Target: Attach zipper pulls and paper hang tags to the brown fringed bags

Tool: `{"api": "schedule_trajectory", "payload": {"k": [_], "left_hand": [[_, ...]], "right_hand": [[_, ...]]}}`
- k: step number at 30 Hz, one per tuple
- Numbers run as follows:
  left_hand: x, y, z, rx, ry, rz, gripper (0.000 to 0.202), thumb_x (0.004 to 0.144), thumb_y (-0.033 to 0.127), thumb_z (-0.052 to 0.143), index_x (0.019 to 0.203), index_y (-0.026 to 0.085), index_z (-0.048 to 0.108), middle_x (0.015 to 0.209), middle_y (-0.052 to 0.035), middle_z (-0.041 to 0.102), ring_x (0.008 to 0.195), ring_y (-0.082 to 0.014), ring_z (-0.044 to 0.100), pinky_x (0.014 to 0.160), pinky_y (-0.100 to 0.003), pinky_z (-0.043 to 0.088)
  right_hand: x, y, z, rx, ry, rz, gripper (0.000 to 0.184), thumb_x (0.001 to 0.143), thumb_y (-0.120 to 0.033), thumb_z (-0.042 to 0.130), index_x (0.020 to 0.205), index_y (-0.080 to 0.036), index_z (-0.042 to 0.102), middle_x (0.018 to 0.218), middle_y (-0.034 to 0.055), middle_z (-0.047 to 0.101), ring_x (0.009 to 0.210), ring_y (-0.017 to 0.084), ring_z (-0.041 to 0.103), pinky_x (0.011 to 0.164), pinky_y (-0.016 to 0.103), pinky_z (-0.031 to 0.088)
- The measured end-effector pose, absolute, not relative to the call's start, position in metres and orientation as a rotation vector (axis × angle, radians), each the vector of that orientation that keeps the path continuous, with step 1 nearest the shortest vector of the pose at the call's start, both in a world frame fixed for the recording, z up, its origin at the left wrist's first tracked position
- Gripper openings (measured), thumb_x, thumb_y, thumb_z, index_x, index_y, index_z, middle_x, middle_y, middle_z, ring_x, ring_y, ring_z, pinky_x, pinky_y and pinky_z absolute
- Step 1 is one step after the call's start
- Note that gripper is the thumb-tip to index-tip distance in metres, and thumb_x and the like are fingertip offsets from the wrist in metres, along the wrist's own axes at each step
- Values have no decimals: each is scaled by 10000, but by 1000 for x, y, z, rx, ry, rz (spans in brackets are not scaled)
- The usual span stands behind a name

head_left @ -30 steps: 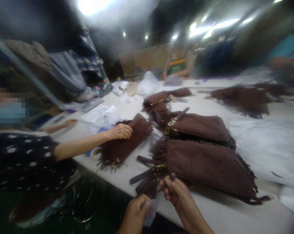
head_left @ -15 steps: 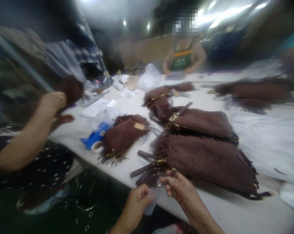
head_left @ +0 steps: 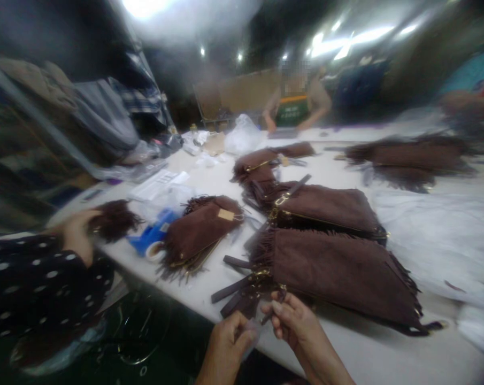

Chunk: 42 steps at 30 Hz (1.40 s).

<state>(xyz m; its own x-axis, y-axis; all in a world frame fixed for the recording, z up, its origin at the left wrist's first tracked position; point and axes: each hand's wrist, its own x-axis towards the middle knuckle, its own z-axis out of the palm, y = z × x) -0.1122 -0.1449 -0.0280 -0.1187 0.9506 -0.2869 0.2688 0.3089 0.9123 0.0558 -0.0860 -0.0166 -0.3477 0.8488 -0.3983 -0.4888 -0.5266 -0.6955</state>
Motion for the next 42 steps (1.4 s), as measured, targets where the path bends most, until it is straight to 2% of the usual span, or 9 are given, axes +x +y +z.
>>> {"api": "schedule_trajectory", "payload": {"k": [12,18,24,27,30,31,35,39,42], "left_hand": [[-110,-146,-25,1141,1613,882,188,770,310,598,673,170,521,600,41,462,557,-102,392,519,-212,269],[-104,-143,-21,1084,1554,934,201,767,329,637,693,159,559,615,30,520,576,-111,440,546,-212,308],[-95,-140,-42,883,1327,1063,302,747,425,703,748,140,602,684,-23,638,625,-137,532,584,-223,384],[-84,-137,-58,747,1215,1121,365,727,477,729,778,128,631,677,-42,657,585,-133,543,568,-228,404],[-73,-133,-71,656,1171,1172,409,692,498,763,803,118,657,684,-58,668,570,-135,561,578,-241,433],[-70,-132,-74,632,1170,1174,428,682,504,770,823,113,667,689,-66,672,568,-139,567,578,-245,439],[-65,-123,-73,586,1189,1156,493,714,520,743,952,91,690,735,-93,688,610,-161,600,594,-250,455],[-60,-118,-60,644,1226,1193,482,770,528,685,992,101,700,793,-92,701,671,-171,618,629,-244,465],[-57,-115,-52,713,1294,1180,471,786,531,666,989,109,710,821,-89,709,722,-187,629,660,-246,471]], "right_hand": [[54,-86,-19,-969,-582,1933,498,652,-415,834,975,-157,555,837,104,724,523,58,522,469,152,400],[55,-85,-28,-1060,-659,1883,519,644,-468,814,971,-154,562,826,104,722,440,39,439,389,144,297],[56,-85,-39,-1060,-751,1881,482,672,-501,776,929,-170,540,832,66,711,327,-15,287,346,153,221],[56,-84,-47,-1081,-820,1855,446,680,-527,758,826,-187,509,689,-2,664,307,-4,274,336,163,210],[60,-86,-53,-1123,-944,1804,435,709,-563,718,785,-188,512,523,-65,534,326,23,301,351,170,228],[63,-87,-54,-1151,-984,1768,435,729,-576,694,828,-184,533,544,-58,542,346,31,325,360,173,244],[77,-98,-58,-1314,-1110,1612,485,801,-597,599,1061,-192,539,840,32,661,451,66,435,398,195,333],[82,-106,-64,-1389,-1162,1632,467,811,-589,578,1042,-183,572,695,4,607,542,127,524,437,211,382],[79,-105,-65,-1363,-1099,1625,453,796,-585,589,1002,-182,599,728,7,606,550,127,531,438,211,386]]}}
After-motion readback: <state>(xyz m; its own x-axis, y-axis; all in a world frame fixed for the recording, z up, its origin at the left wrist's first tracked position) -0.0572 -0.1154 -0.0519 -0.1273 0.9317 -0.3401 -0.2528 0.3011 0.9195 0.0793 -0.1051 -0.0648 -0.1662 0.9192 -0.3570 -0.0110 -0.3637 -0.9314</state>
